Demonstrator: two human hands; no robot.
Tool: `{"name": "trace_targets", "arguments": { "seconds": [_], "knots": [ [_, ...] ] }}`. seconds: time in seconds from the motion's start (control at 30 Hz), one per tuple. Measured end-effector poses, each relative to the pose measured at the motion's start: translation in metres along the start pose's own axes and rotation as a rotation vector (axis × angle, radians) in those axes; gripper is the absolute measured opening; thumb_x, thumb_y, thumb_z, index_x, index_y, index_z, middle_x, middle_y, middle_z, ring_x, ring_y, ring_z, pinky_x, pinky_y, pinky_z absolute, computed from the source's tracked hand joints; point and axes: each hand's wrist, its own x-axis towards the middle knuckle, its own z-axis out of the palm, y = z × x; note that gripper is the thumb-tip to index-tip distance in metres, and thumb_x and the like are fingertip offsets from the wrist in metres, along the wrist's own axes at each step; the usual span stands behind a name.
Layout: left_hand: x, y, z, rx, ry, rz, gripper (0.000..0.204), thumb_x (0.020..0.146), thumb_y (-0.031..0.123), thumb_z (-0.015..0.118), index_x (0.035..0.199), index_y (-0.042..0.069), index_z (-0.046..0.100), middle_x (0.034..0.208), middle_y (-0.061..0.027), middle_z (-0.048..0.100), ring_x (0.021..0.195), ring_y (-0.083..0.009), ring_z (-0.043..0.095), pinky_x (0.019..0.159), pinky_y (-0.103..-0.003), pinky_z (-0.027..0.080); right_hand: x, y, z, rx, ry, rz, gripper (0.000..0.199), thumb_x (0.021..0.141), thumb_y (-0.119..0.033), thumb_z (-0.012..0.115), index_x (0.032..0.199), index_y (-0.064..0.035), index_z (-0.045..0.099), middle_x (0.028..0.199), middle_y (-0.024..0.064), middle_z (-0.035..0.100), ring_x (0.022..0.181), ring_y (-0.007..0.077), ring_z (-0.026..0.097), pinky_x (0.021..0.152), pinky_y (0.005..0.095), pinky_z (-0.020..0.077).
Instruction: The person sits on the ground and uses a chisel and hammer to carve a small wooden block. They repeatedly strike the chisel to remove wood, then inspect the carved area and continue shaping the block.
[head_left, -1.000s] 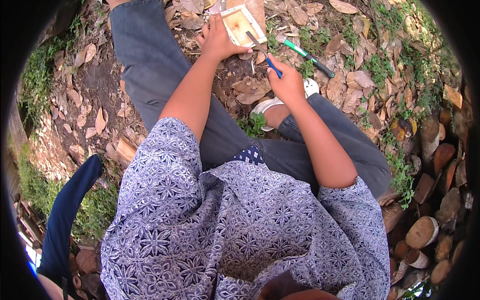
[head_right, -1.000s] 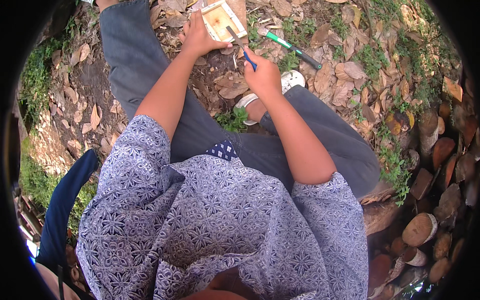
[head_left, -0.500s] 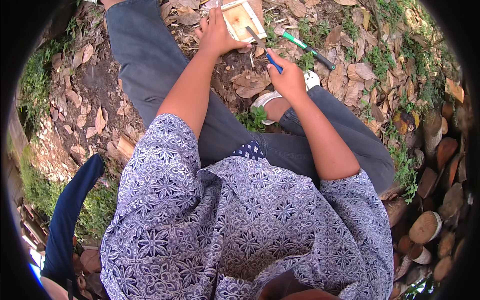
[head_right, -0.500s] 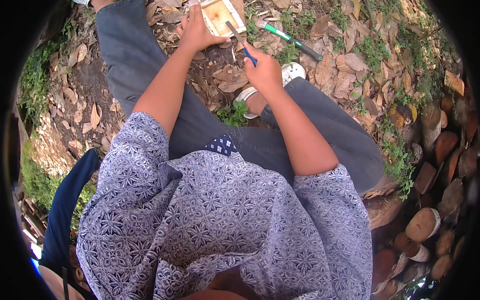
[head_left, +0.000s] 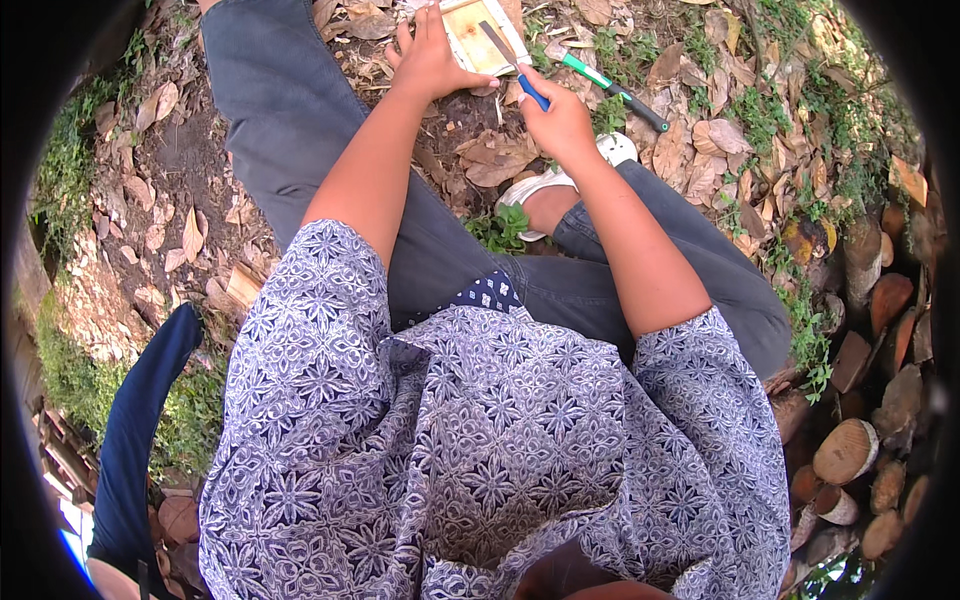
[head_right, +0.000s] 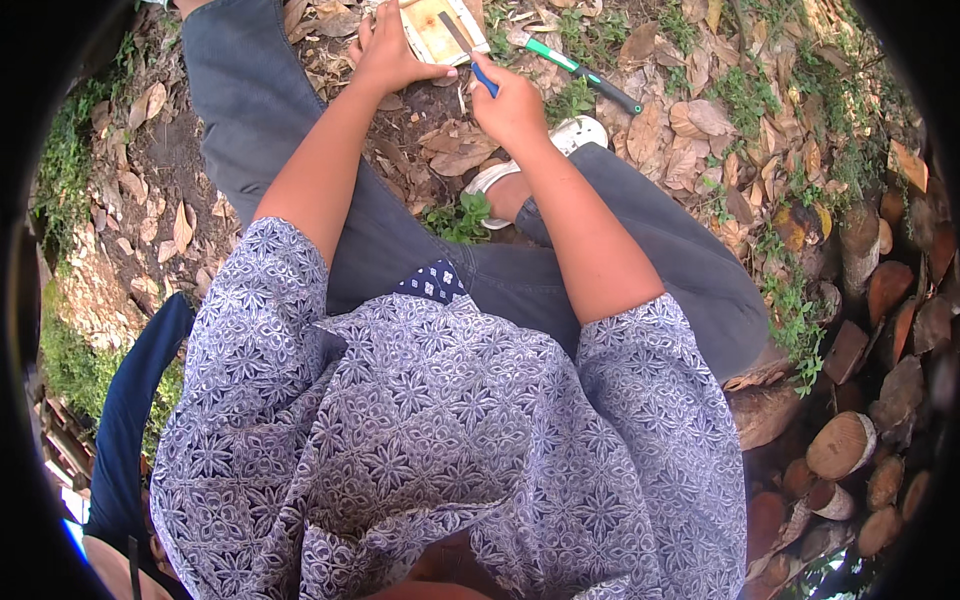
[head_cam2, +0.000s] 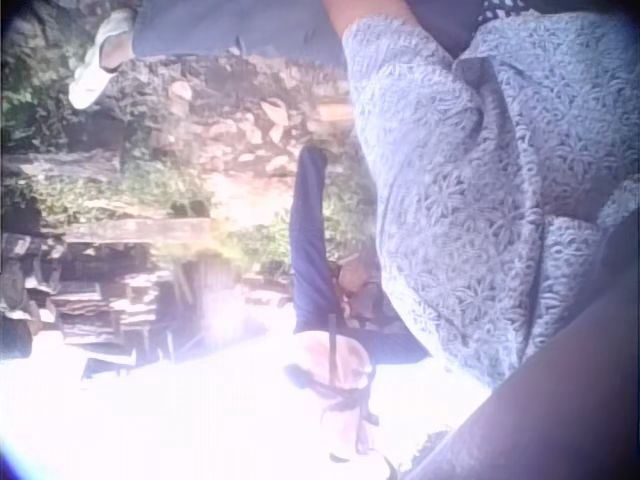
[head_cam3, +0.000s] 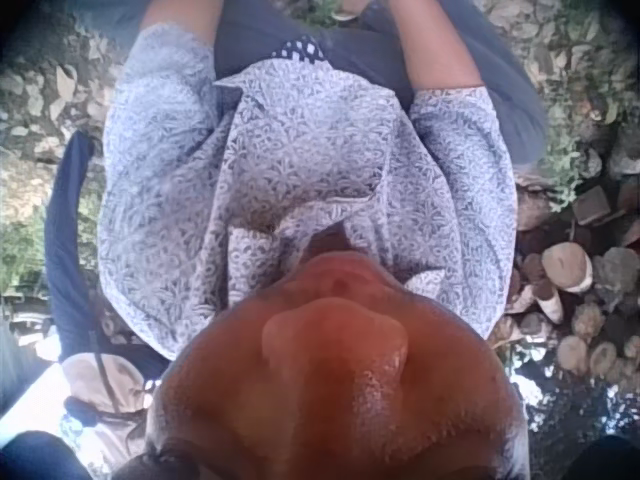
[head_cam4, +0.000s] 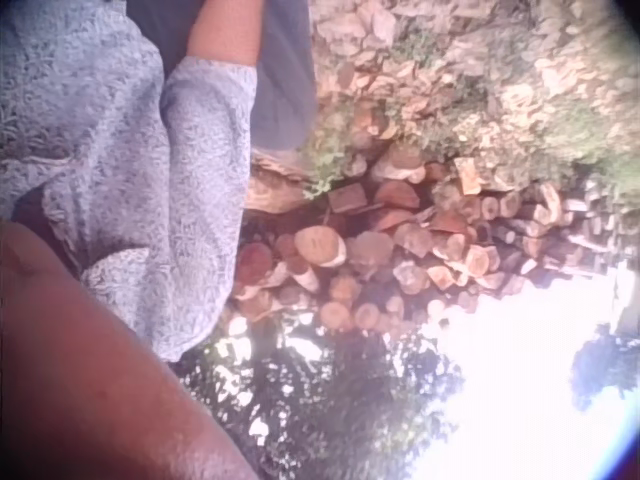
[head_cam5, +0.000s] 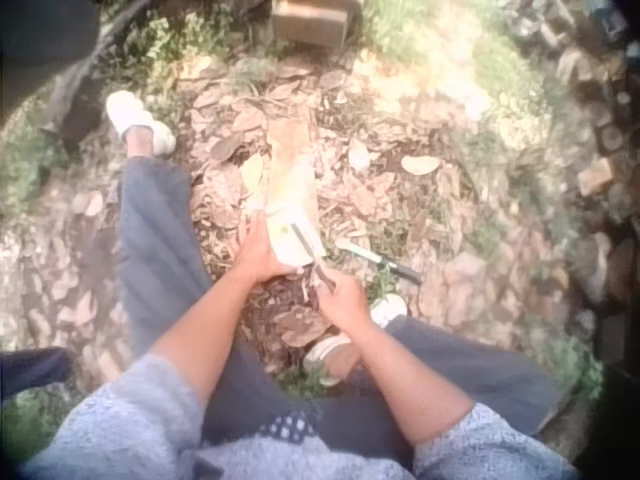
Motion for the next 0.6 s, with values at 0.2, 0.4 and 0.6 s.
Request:
{"name": "trace_targets", "arguments": {
  "seconds": [0.2, 0.4, 0.6],
  "knots": [
    [0.005, -0.016, 0.014, 0.049, -0.004, -0.015, 0.149, 0.047, 0.052, 0.098, 0.161, 0.002, 0.017, 0.165, -0.0243, 0.026, 0.155, -0.0459, 0.013, 0.123, -0.059, 0.017, -0.038, 0.0, -0.011, -0.027, -0.055, 0.017, 0.05, 0.094, -0.021, 0.063, 0.143, -0.0206, 0.061, 0.127, 0.0178, 0.07, 0.11, 0.0307, 0.071, 0.095, 0.0362, 0.0533],
    [0.003, 0.002, 0.002, -0.027, -0.053, -0.007, 0.151, 0.047, 0.049, 0.099, 0.162, 0.001, 0.014, 0.165, -0.0232, 0.026, 0.154, -0.0461, 0.015, 0.123, -0.062, 0.017, -0.013, -0.022, 0.002, -0.005, -0.042, 0.099, 0.048, 0.094, -0.019, 0.061, 0.142, -0.0197, 0.062, 0.124, 0.02, 0.071, 0.108, 0.0342, 0.07, 0.094, 0.0376, 0.0536],
    [0.014, -0.044, 0.048, 0.049, 0.13, 0.115, 0.162, 0.041, 0.069, 0.095, 0.164, 0.007, 0.01, 0.169, -0.0194, 0.018, 0.154, -0.0477, 0.014, 0.115, -0.073, 0.021, -0.036, -0.008, 0.004, 0.009, -0.049, 0.059, 0.048, 0.095, -0.017, 0.06, 0.142, -0.0206, 0.062, 0.124, 0.0192, 0.071, 0.108, 0.0339, 0.071, 0.095, 0.0384, 0.0533]
  ]
}}
